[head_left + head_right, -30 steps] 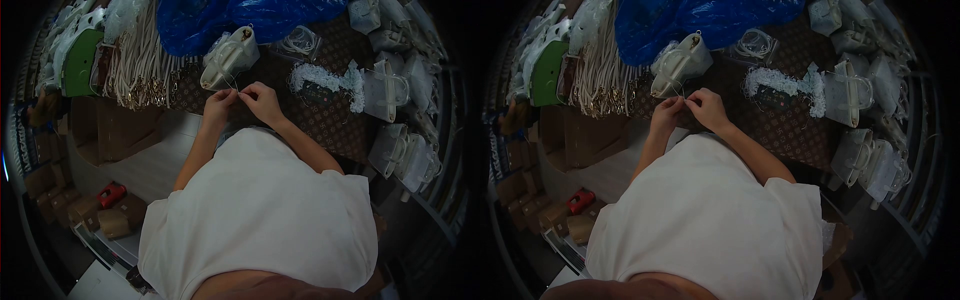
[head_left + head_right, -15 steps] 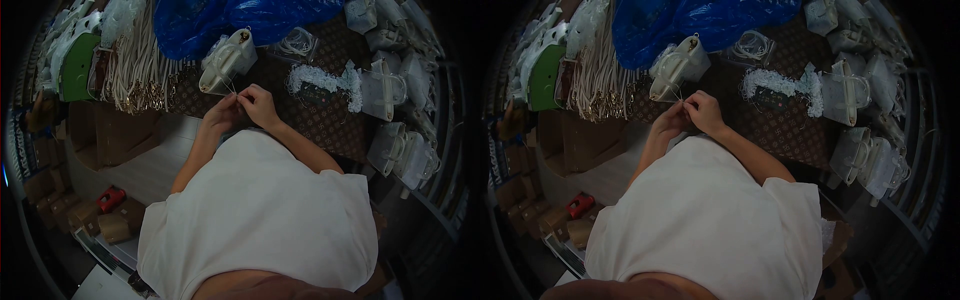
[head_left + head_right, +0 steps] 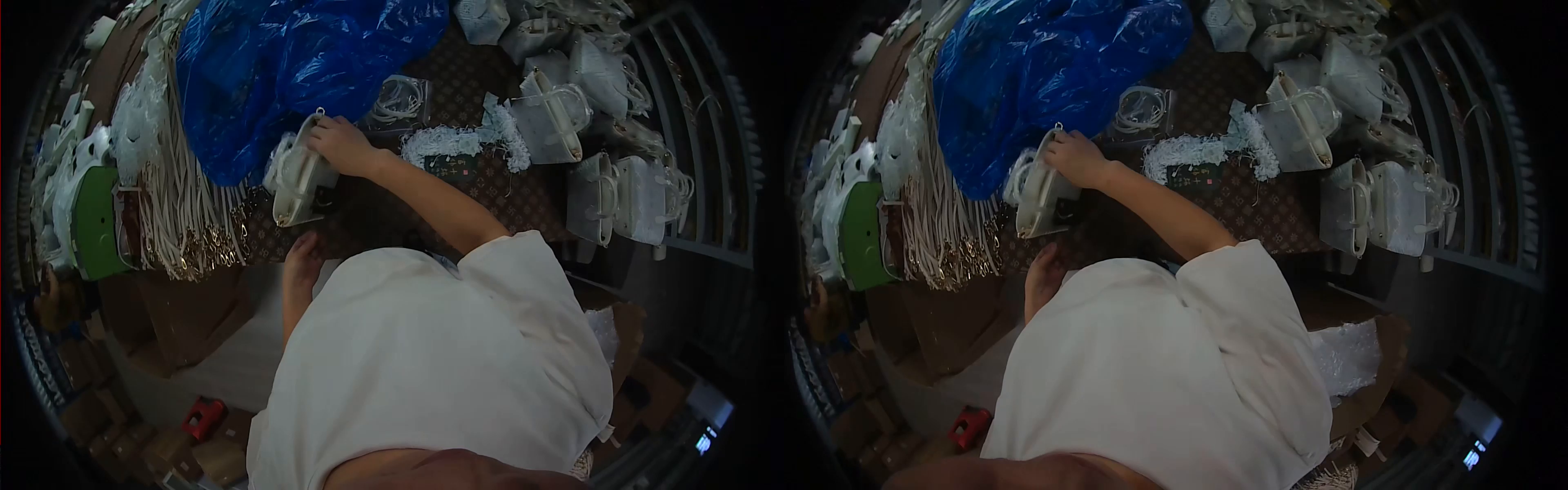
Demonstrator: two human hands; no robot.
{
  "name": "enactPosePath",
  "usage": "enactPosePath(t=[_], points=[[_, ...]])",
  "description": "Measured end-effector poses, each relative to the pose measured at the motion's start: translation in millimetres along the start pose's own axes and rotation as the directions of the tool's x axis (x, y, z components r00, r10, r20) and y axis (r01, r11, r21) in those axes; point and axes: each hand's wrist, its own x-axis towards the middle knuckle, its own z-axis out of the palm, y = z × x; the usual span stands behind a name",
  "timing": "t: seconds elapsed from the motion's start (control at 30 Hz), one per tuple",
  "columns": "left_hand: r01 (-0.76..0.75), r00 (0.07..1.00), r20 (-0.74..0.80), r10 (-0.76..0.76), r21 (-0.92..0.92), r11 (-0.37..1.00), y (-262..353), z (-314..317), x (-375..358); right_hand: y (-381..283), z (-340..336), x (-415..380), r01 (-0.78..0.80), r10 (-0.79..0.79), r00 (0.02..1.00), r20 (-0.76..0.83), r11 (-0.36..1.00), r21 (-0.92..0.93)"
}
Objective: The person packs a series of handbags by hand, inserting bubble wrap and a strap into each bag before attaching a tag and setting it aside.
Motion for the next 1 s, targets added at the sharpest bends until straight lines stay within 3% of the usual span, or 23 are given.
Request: enactPosePath(t=[0.03,0.1,0.17,0.23,0.3,0.33,0.4,0.43,0.47,0.53,0.6,0.63,0.67,0.73,0.83,0.87,0.93,0.97,1.0], points=[[-0.001,1.000,0.019,0.001,0.006,1.000,-0.4,-3.5,1.4,2.5,-2.2,-2.3,-0.003,0.003,1.000,-0.006,1.000,-0.019],[-0.015,1.000,-0.026,0.017,0.042,0.999,-3.6,-9.5,5.6,-7.2,-11.4,-10.0,0.075,-0.088,0.987,0.135,0.993,0.096],[-0.007,0.999,-0.046,0.011,0.092,0.996,-1.4,-6.0,4.1,-26.0,-36.5,-25.7,0.023,-0.044,0.983,0.175,0.992,0.121],[-0.006,0.997,-0.074,0.016,0.126,0.992,-0.7,1.6,3.1,-26.2,-65.3,-39.8,-0.116,0.092,0.989,0.118,0.970,0.213],[-0.053,0.986,-0.125,0.107,0.376,0.925,-2.8,8.9,1.6,-6.6,-112.8,-47.5,-0.221,0.182,0.969,0.168,0.942,0.253],[-0.062,0.986,-0.119,0.114,0.371,0.926,-4.9,8.8,4.8,6.6,-137.8,-51.4,-0.289,0.243,0.947,0.212,0.932,0.220],[-0.174,0.945,-0.003,0.326,0.840,0.514,-15.9,2.0,20.7,30.8,-187.4,-56.3,-0.415,0.371,0.894,0.249,0.897,0.151],[-0.217,0.898,0.061,0.435,0.923,0.319,-29.1,-14.6,37.6,41.8,-210.7,-56.9,-0.471,0.434,0.867,0.244,0.874,0.119],[-0.228,0.893,0.065,0.445,0.919,0.322,-30.6,-12.1,40.4,52.9,-232.3,-57.3,-0.516,0.489,0.839,0.240,0.854,0.065],[-0.305,0.826,0.242,0.509,0.951,0.042,-32.4,-4.3,49.0,78.2,-263.9,-55.2,-0.547,0.531,0.817,0.225,0.837,0.010],[-0.240,0.815,0.185,0.549,0.970,0.030,-28.0,9.8,50.1,107.3,-283.4,-48.7,-0.649,0.658,0.753,0.016,0.747,-0.146],[-0.167,0.808,0.126,0.575,0.986,0.019,-25.8,14.8,52.3,123.5,-289.9,-42.0,-0.643,0.651,0.759,0.009,0.752,-0.146],[-0.171,0.803,0.129,0.581,0.985,0.017,-24.4,13.1,56.2,142.5,-294.7,-33.9,-0.703,0.693,0.711,-0.121,0.695,-0.153],[0.013,0.836,0.048,0.547,0.994,-0.108,-21.4,4.9,62.5,185.5,-293.4,-12.5,-0.774,0.718,0.628,-0.299,0.615,-0.149],[0.065,0.828,-0.020,0.561,0.996,-0.061,-14.3,9.2,64.0,265.3,-268.9,26.2,-0.803,0.698,0.558,-0.448,0.590,-0.081],[0.070,0.828,-0.023,0.560,0.995,-0.064,-15.6,6.1,65.8,290.3,-256.1,40.8,-0.813,0.704,0.527,-0.477,0.581,-0.040],[-0.137,0.736,0.112,0.668,0.990,-0.014,-21.6,-4.0,71.8,334.4,-226.1,69.7,-0.840,0.714,0.461,-0.526,0.543,0.000],[-0.127,0.736,0.105,0.669,0.992,-0.015,-24.0,-8.6,75.7,353.7,-209.4,80.6,-0.859,0.720,0.428,-0.546,0.512,0.001],[-0.216,0.681,0.166,0.713,0.976,-0.021,-27.6,-13.6,79.1,373.3,-191.6,87.4,-0.858,0.727,0.430,-0.536,0.514,0.009]])
